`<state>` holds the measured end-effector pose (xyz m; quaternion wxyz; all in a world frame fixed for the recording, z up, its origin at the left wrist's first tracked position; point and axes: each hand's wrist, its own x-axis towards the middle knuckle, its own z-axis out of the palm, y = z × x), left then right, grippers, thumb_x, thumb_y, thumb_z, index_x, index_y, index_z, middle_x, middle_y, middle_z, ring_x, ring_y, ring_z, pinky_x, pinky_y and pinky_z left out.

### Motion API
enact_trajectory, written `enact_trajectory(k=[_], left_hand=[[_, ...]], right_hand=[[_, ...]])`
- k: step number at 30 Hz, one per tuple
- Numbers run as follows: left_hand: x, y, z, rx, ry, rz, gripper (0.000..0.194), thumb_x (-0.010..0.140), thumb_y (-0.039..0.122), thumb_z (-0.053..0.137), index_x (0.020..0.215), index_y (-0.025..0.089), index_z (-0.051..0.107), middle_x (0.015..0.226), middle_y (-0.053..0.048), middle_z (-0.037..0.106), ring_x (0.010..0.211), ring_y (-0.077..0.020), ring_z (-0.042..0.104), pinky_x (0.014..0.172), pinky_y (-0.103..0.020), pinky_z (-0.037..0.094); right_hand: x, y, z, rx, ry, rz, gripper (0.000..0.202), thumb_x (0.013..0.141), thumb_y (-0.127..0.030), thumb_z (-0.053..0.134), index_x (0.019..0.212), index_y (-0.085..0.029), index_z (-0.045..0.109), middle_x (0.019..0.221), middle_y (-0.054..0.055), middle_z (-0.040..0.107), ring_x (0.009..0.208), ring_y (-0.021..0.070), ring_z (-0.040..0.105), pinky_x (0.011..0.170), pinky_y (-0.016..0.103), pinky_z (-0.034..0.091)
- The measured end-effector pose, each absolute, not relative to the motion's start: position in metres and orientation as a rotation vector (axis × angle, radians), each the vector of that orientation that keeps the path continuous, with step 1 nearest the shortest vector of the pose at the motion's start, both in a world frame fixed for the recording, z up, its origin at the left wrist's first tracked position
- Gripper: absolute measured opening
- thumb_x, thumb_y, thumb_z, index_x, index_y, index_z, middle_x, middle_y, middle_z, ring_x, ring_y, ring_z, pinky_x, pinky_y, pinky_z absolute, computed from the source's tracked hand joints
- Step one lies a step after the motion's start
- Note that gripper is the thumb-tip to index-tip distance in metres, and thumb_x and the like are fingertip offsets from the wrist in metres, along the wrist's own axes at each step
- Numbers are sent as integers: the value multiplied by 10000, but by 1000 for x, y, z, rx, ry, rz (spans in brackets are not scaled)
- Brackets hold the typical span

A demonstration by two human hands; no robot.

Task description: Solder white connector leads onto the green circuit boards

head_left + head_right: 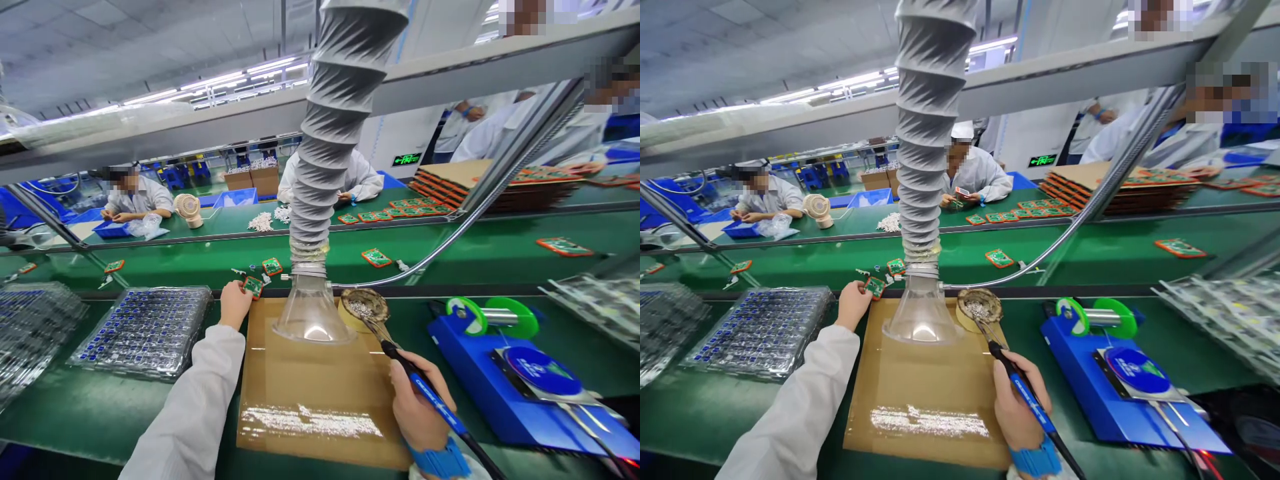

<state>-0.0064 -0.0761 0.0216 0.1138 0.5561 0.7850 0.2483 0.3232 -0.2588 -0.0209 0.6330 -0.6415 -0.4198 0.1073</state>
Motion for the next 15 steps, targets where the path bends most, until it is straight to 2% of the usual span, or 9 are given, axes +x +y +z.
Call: enact_trajectory(k=[4, 6, 8, 10, 15], left_hand=[[-2, -115, 17, 1617, 2176, 833, 250, 809, 184, 641, 1057, 159, 647, 887, -43, 736, 845, -167, 701, 769, -240, 485], [6, -137, 16, 1623, 2107, 872, 239, 818, 186, 622, 1056, 175, 632, 789, 2, 692, 748, -144, 660, 696, -229, 455], [17, -164, 16, 1693, 2007, 850, 148, 825, 195, 607, 971, 193, 628, 714, 25, 629, 678, -140, 603, 642, -237, 409], [30, -192, 15, 1804, 1909, 758, 71, 832, 195, 589, 896, 200, 619, 701, 22, 601, 657, -143, 568, 627, -251, 375], [53, -250, 8, 2114, 1713, 494, 90, 825, 144, 550, 863, 188, 618, 853, -45, 671, 767, -179, 624, 673, -285, 392]], right_hand=[[320, -259, -18, -1480, -916, 244, 384, 825, -532, 710, 960, -172, 720, 937, 113, 748, 795, 241, 701, 718, 341, 538], [318, -258, -14, -1479, -896, 240, 386, 813, -526, 713, 957, -168, 718, 935, 117, 746, 789, 245, 704, 716, 346, 538], [317, -258, -12, -1478, -885, 242, 393, 802, -524, 715, 956, -163, 715, 930, 123, 743, 778, 246, 702, 712, 352, 536], [318, -261, -12, -1490, -883, 256, 413, 794, -535, 719, 963, -158, 711, 925, 125, 738, 756, 243, 695, 710, 358, 532], [317, -287, -17, -1556, -863, 269, 449, 809, -563, 718, 995, -155, 699, 899, 104, 718, 686, 215, 666, 690, 349, 523]])
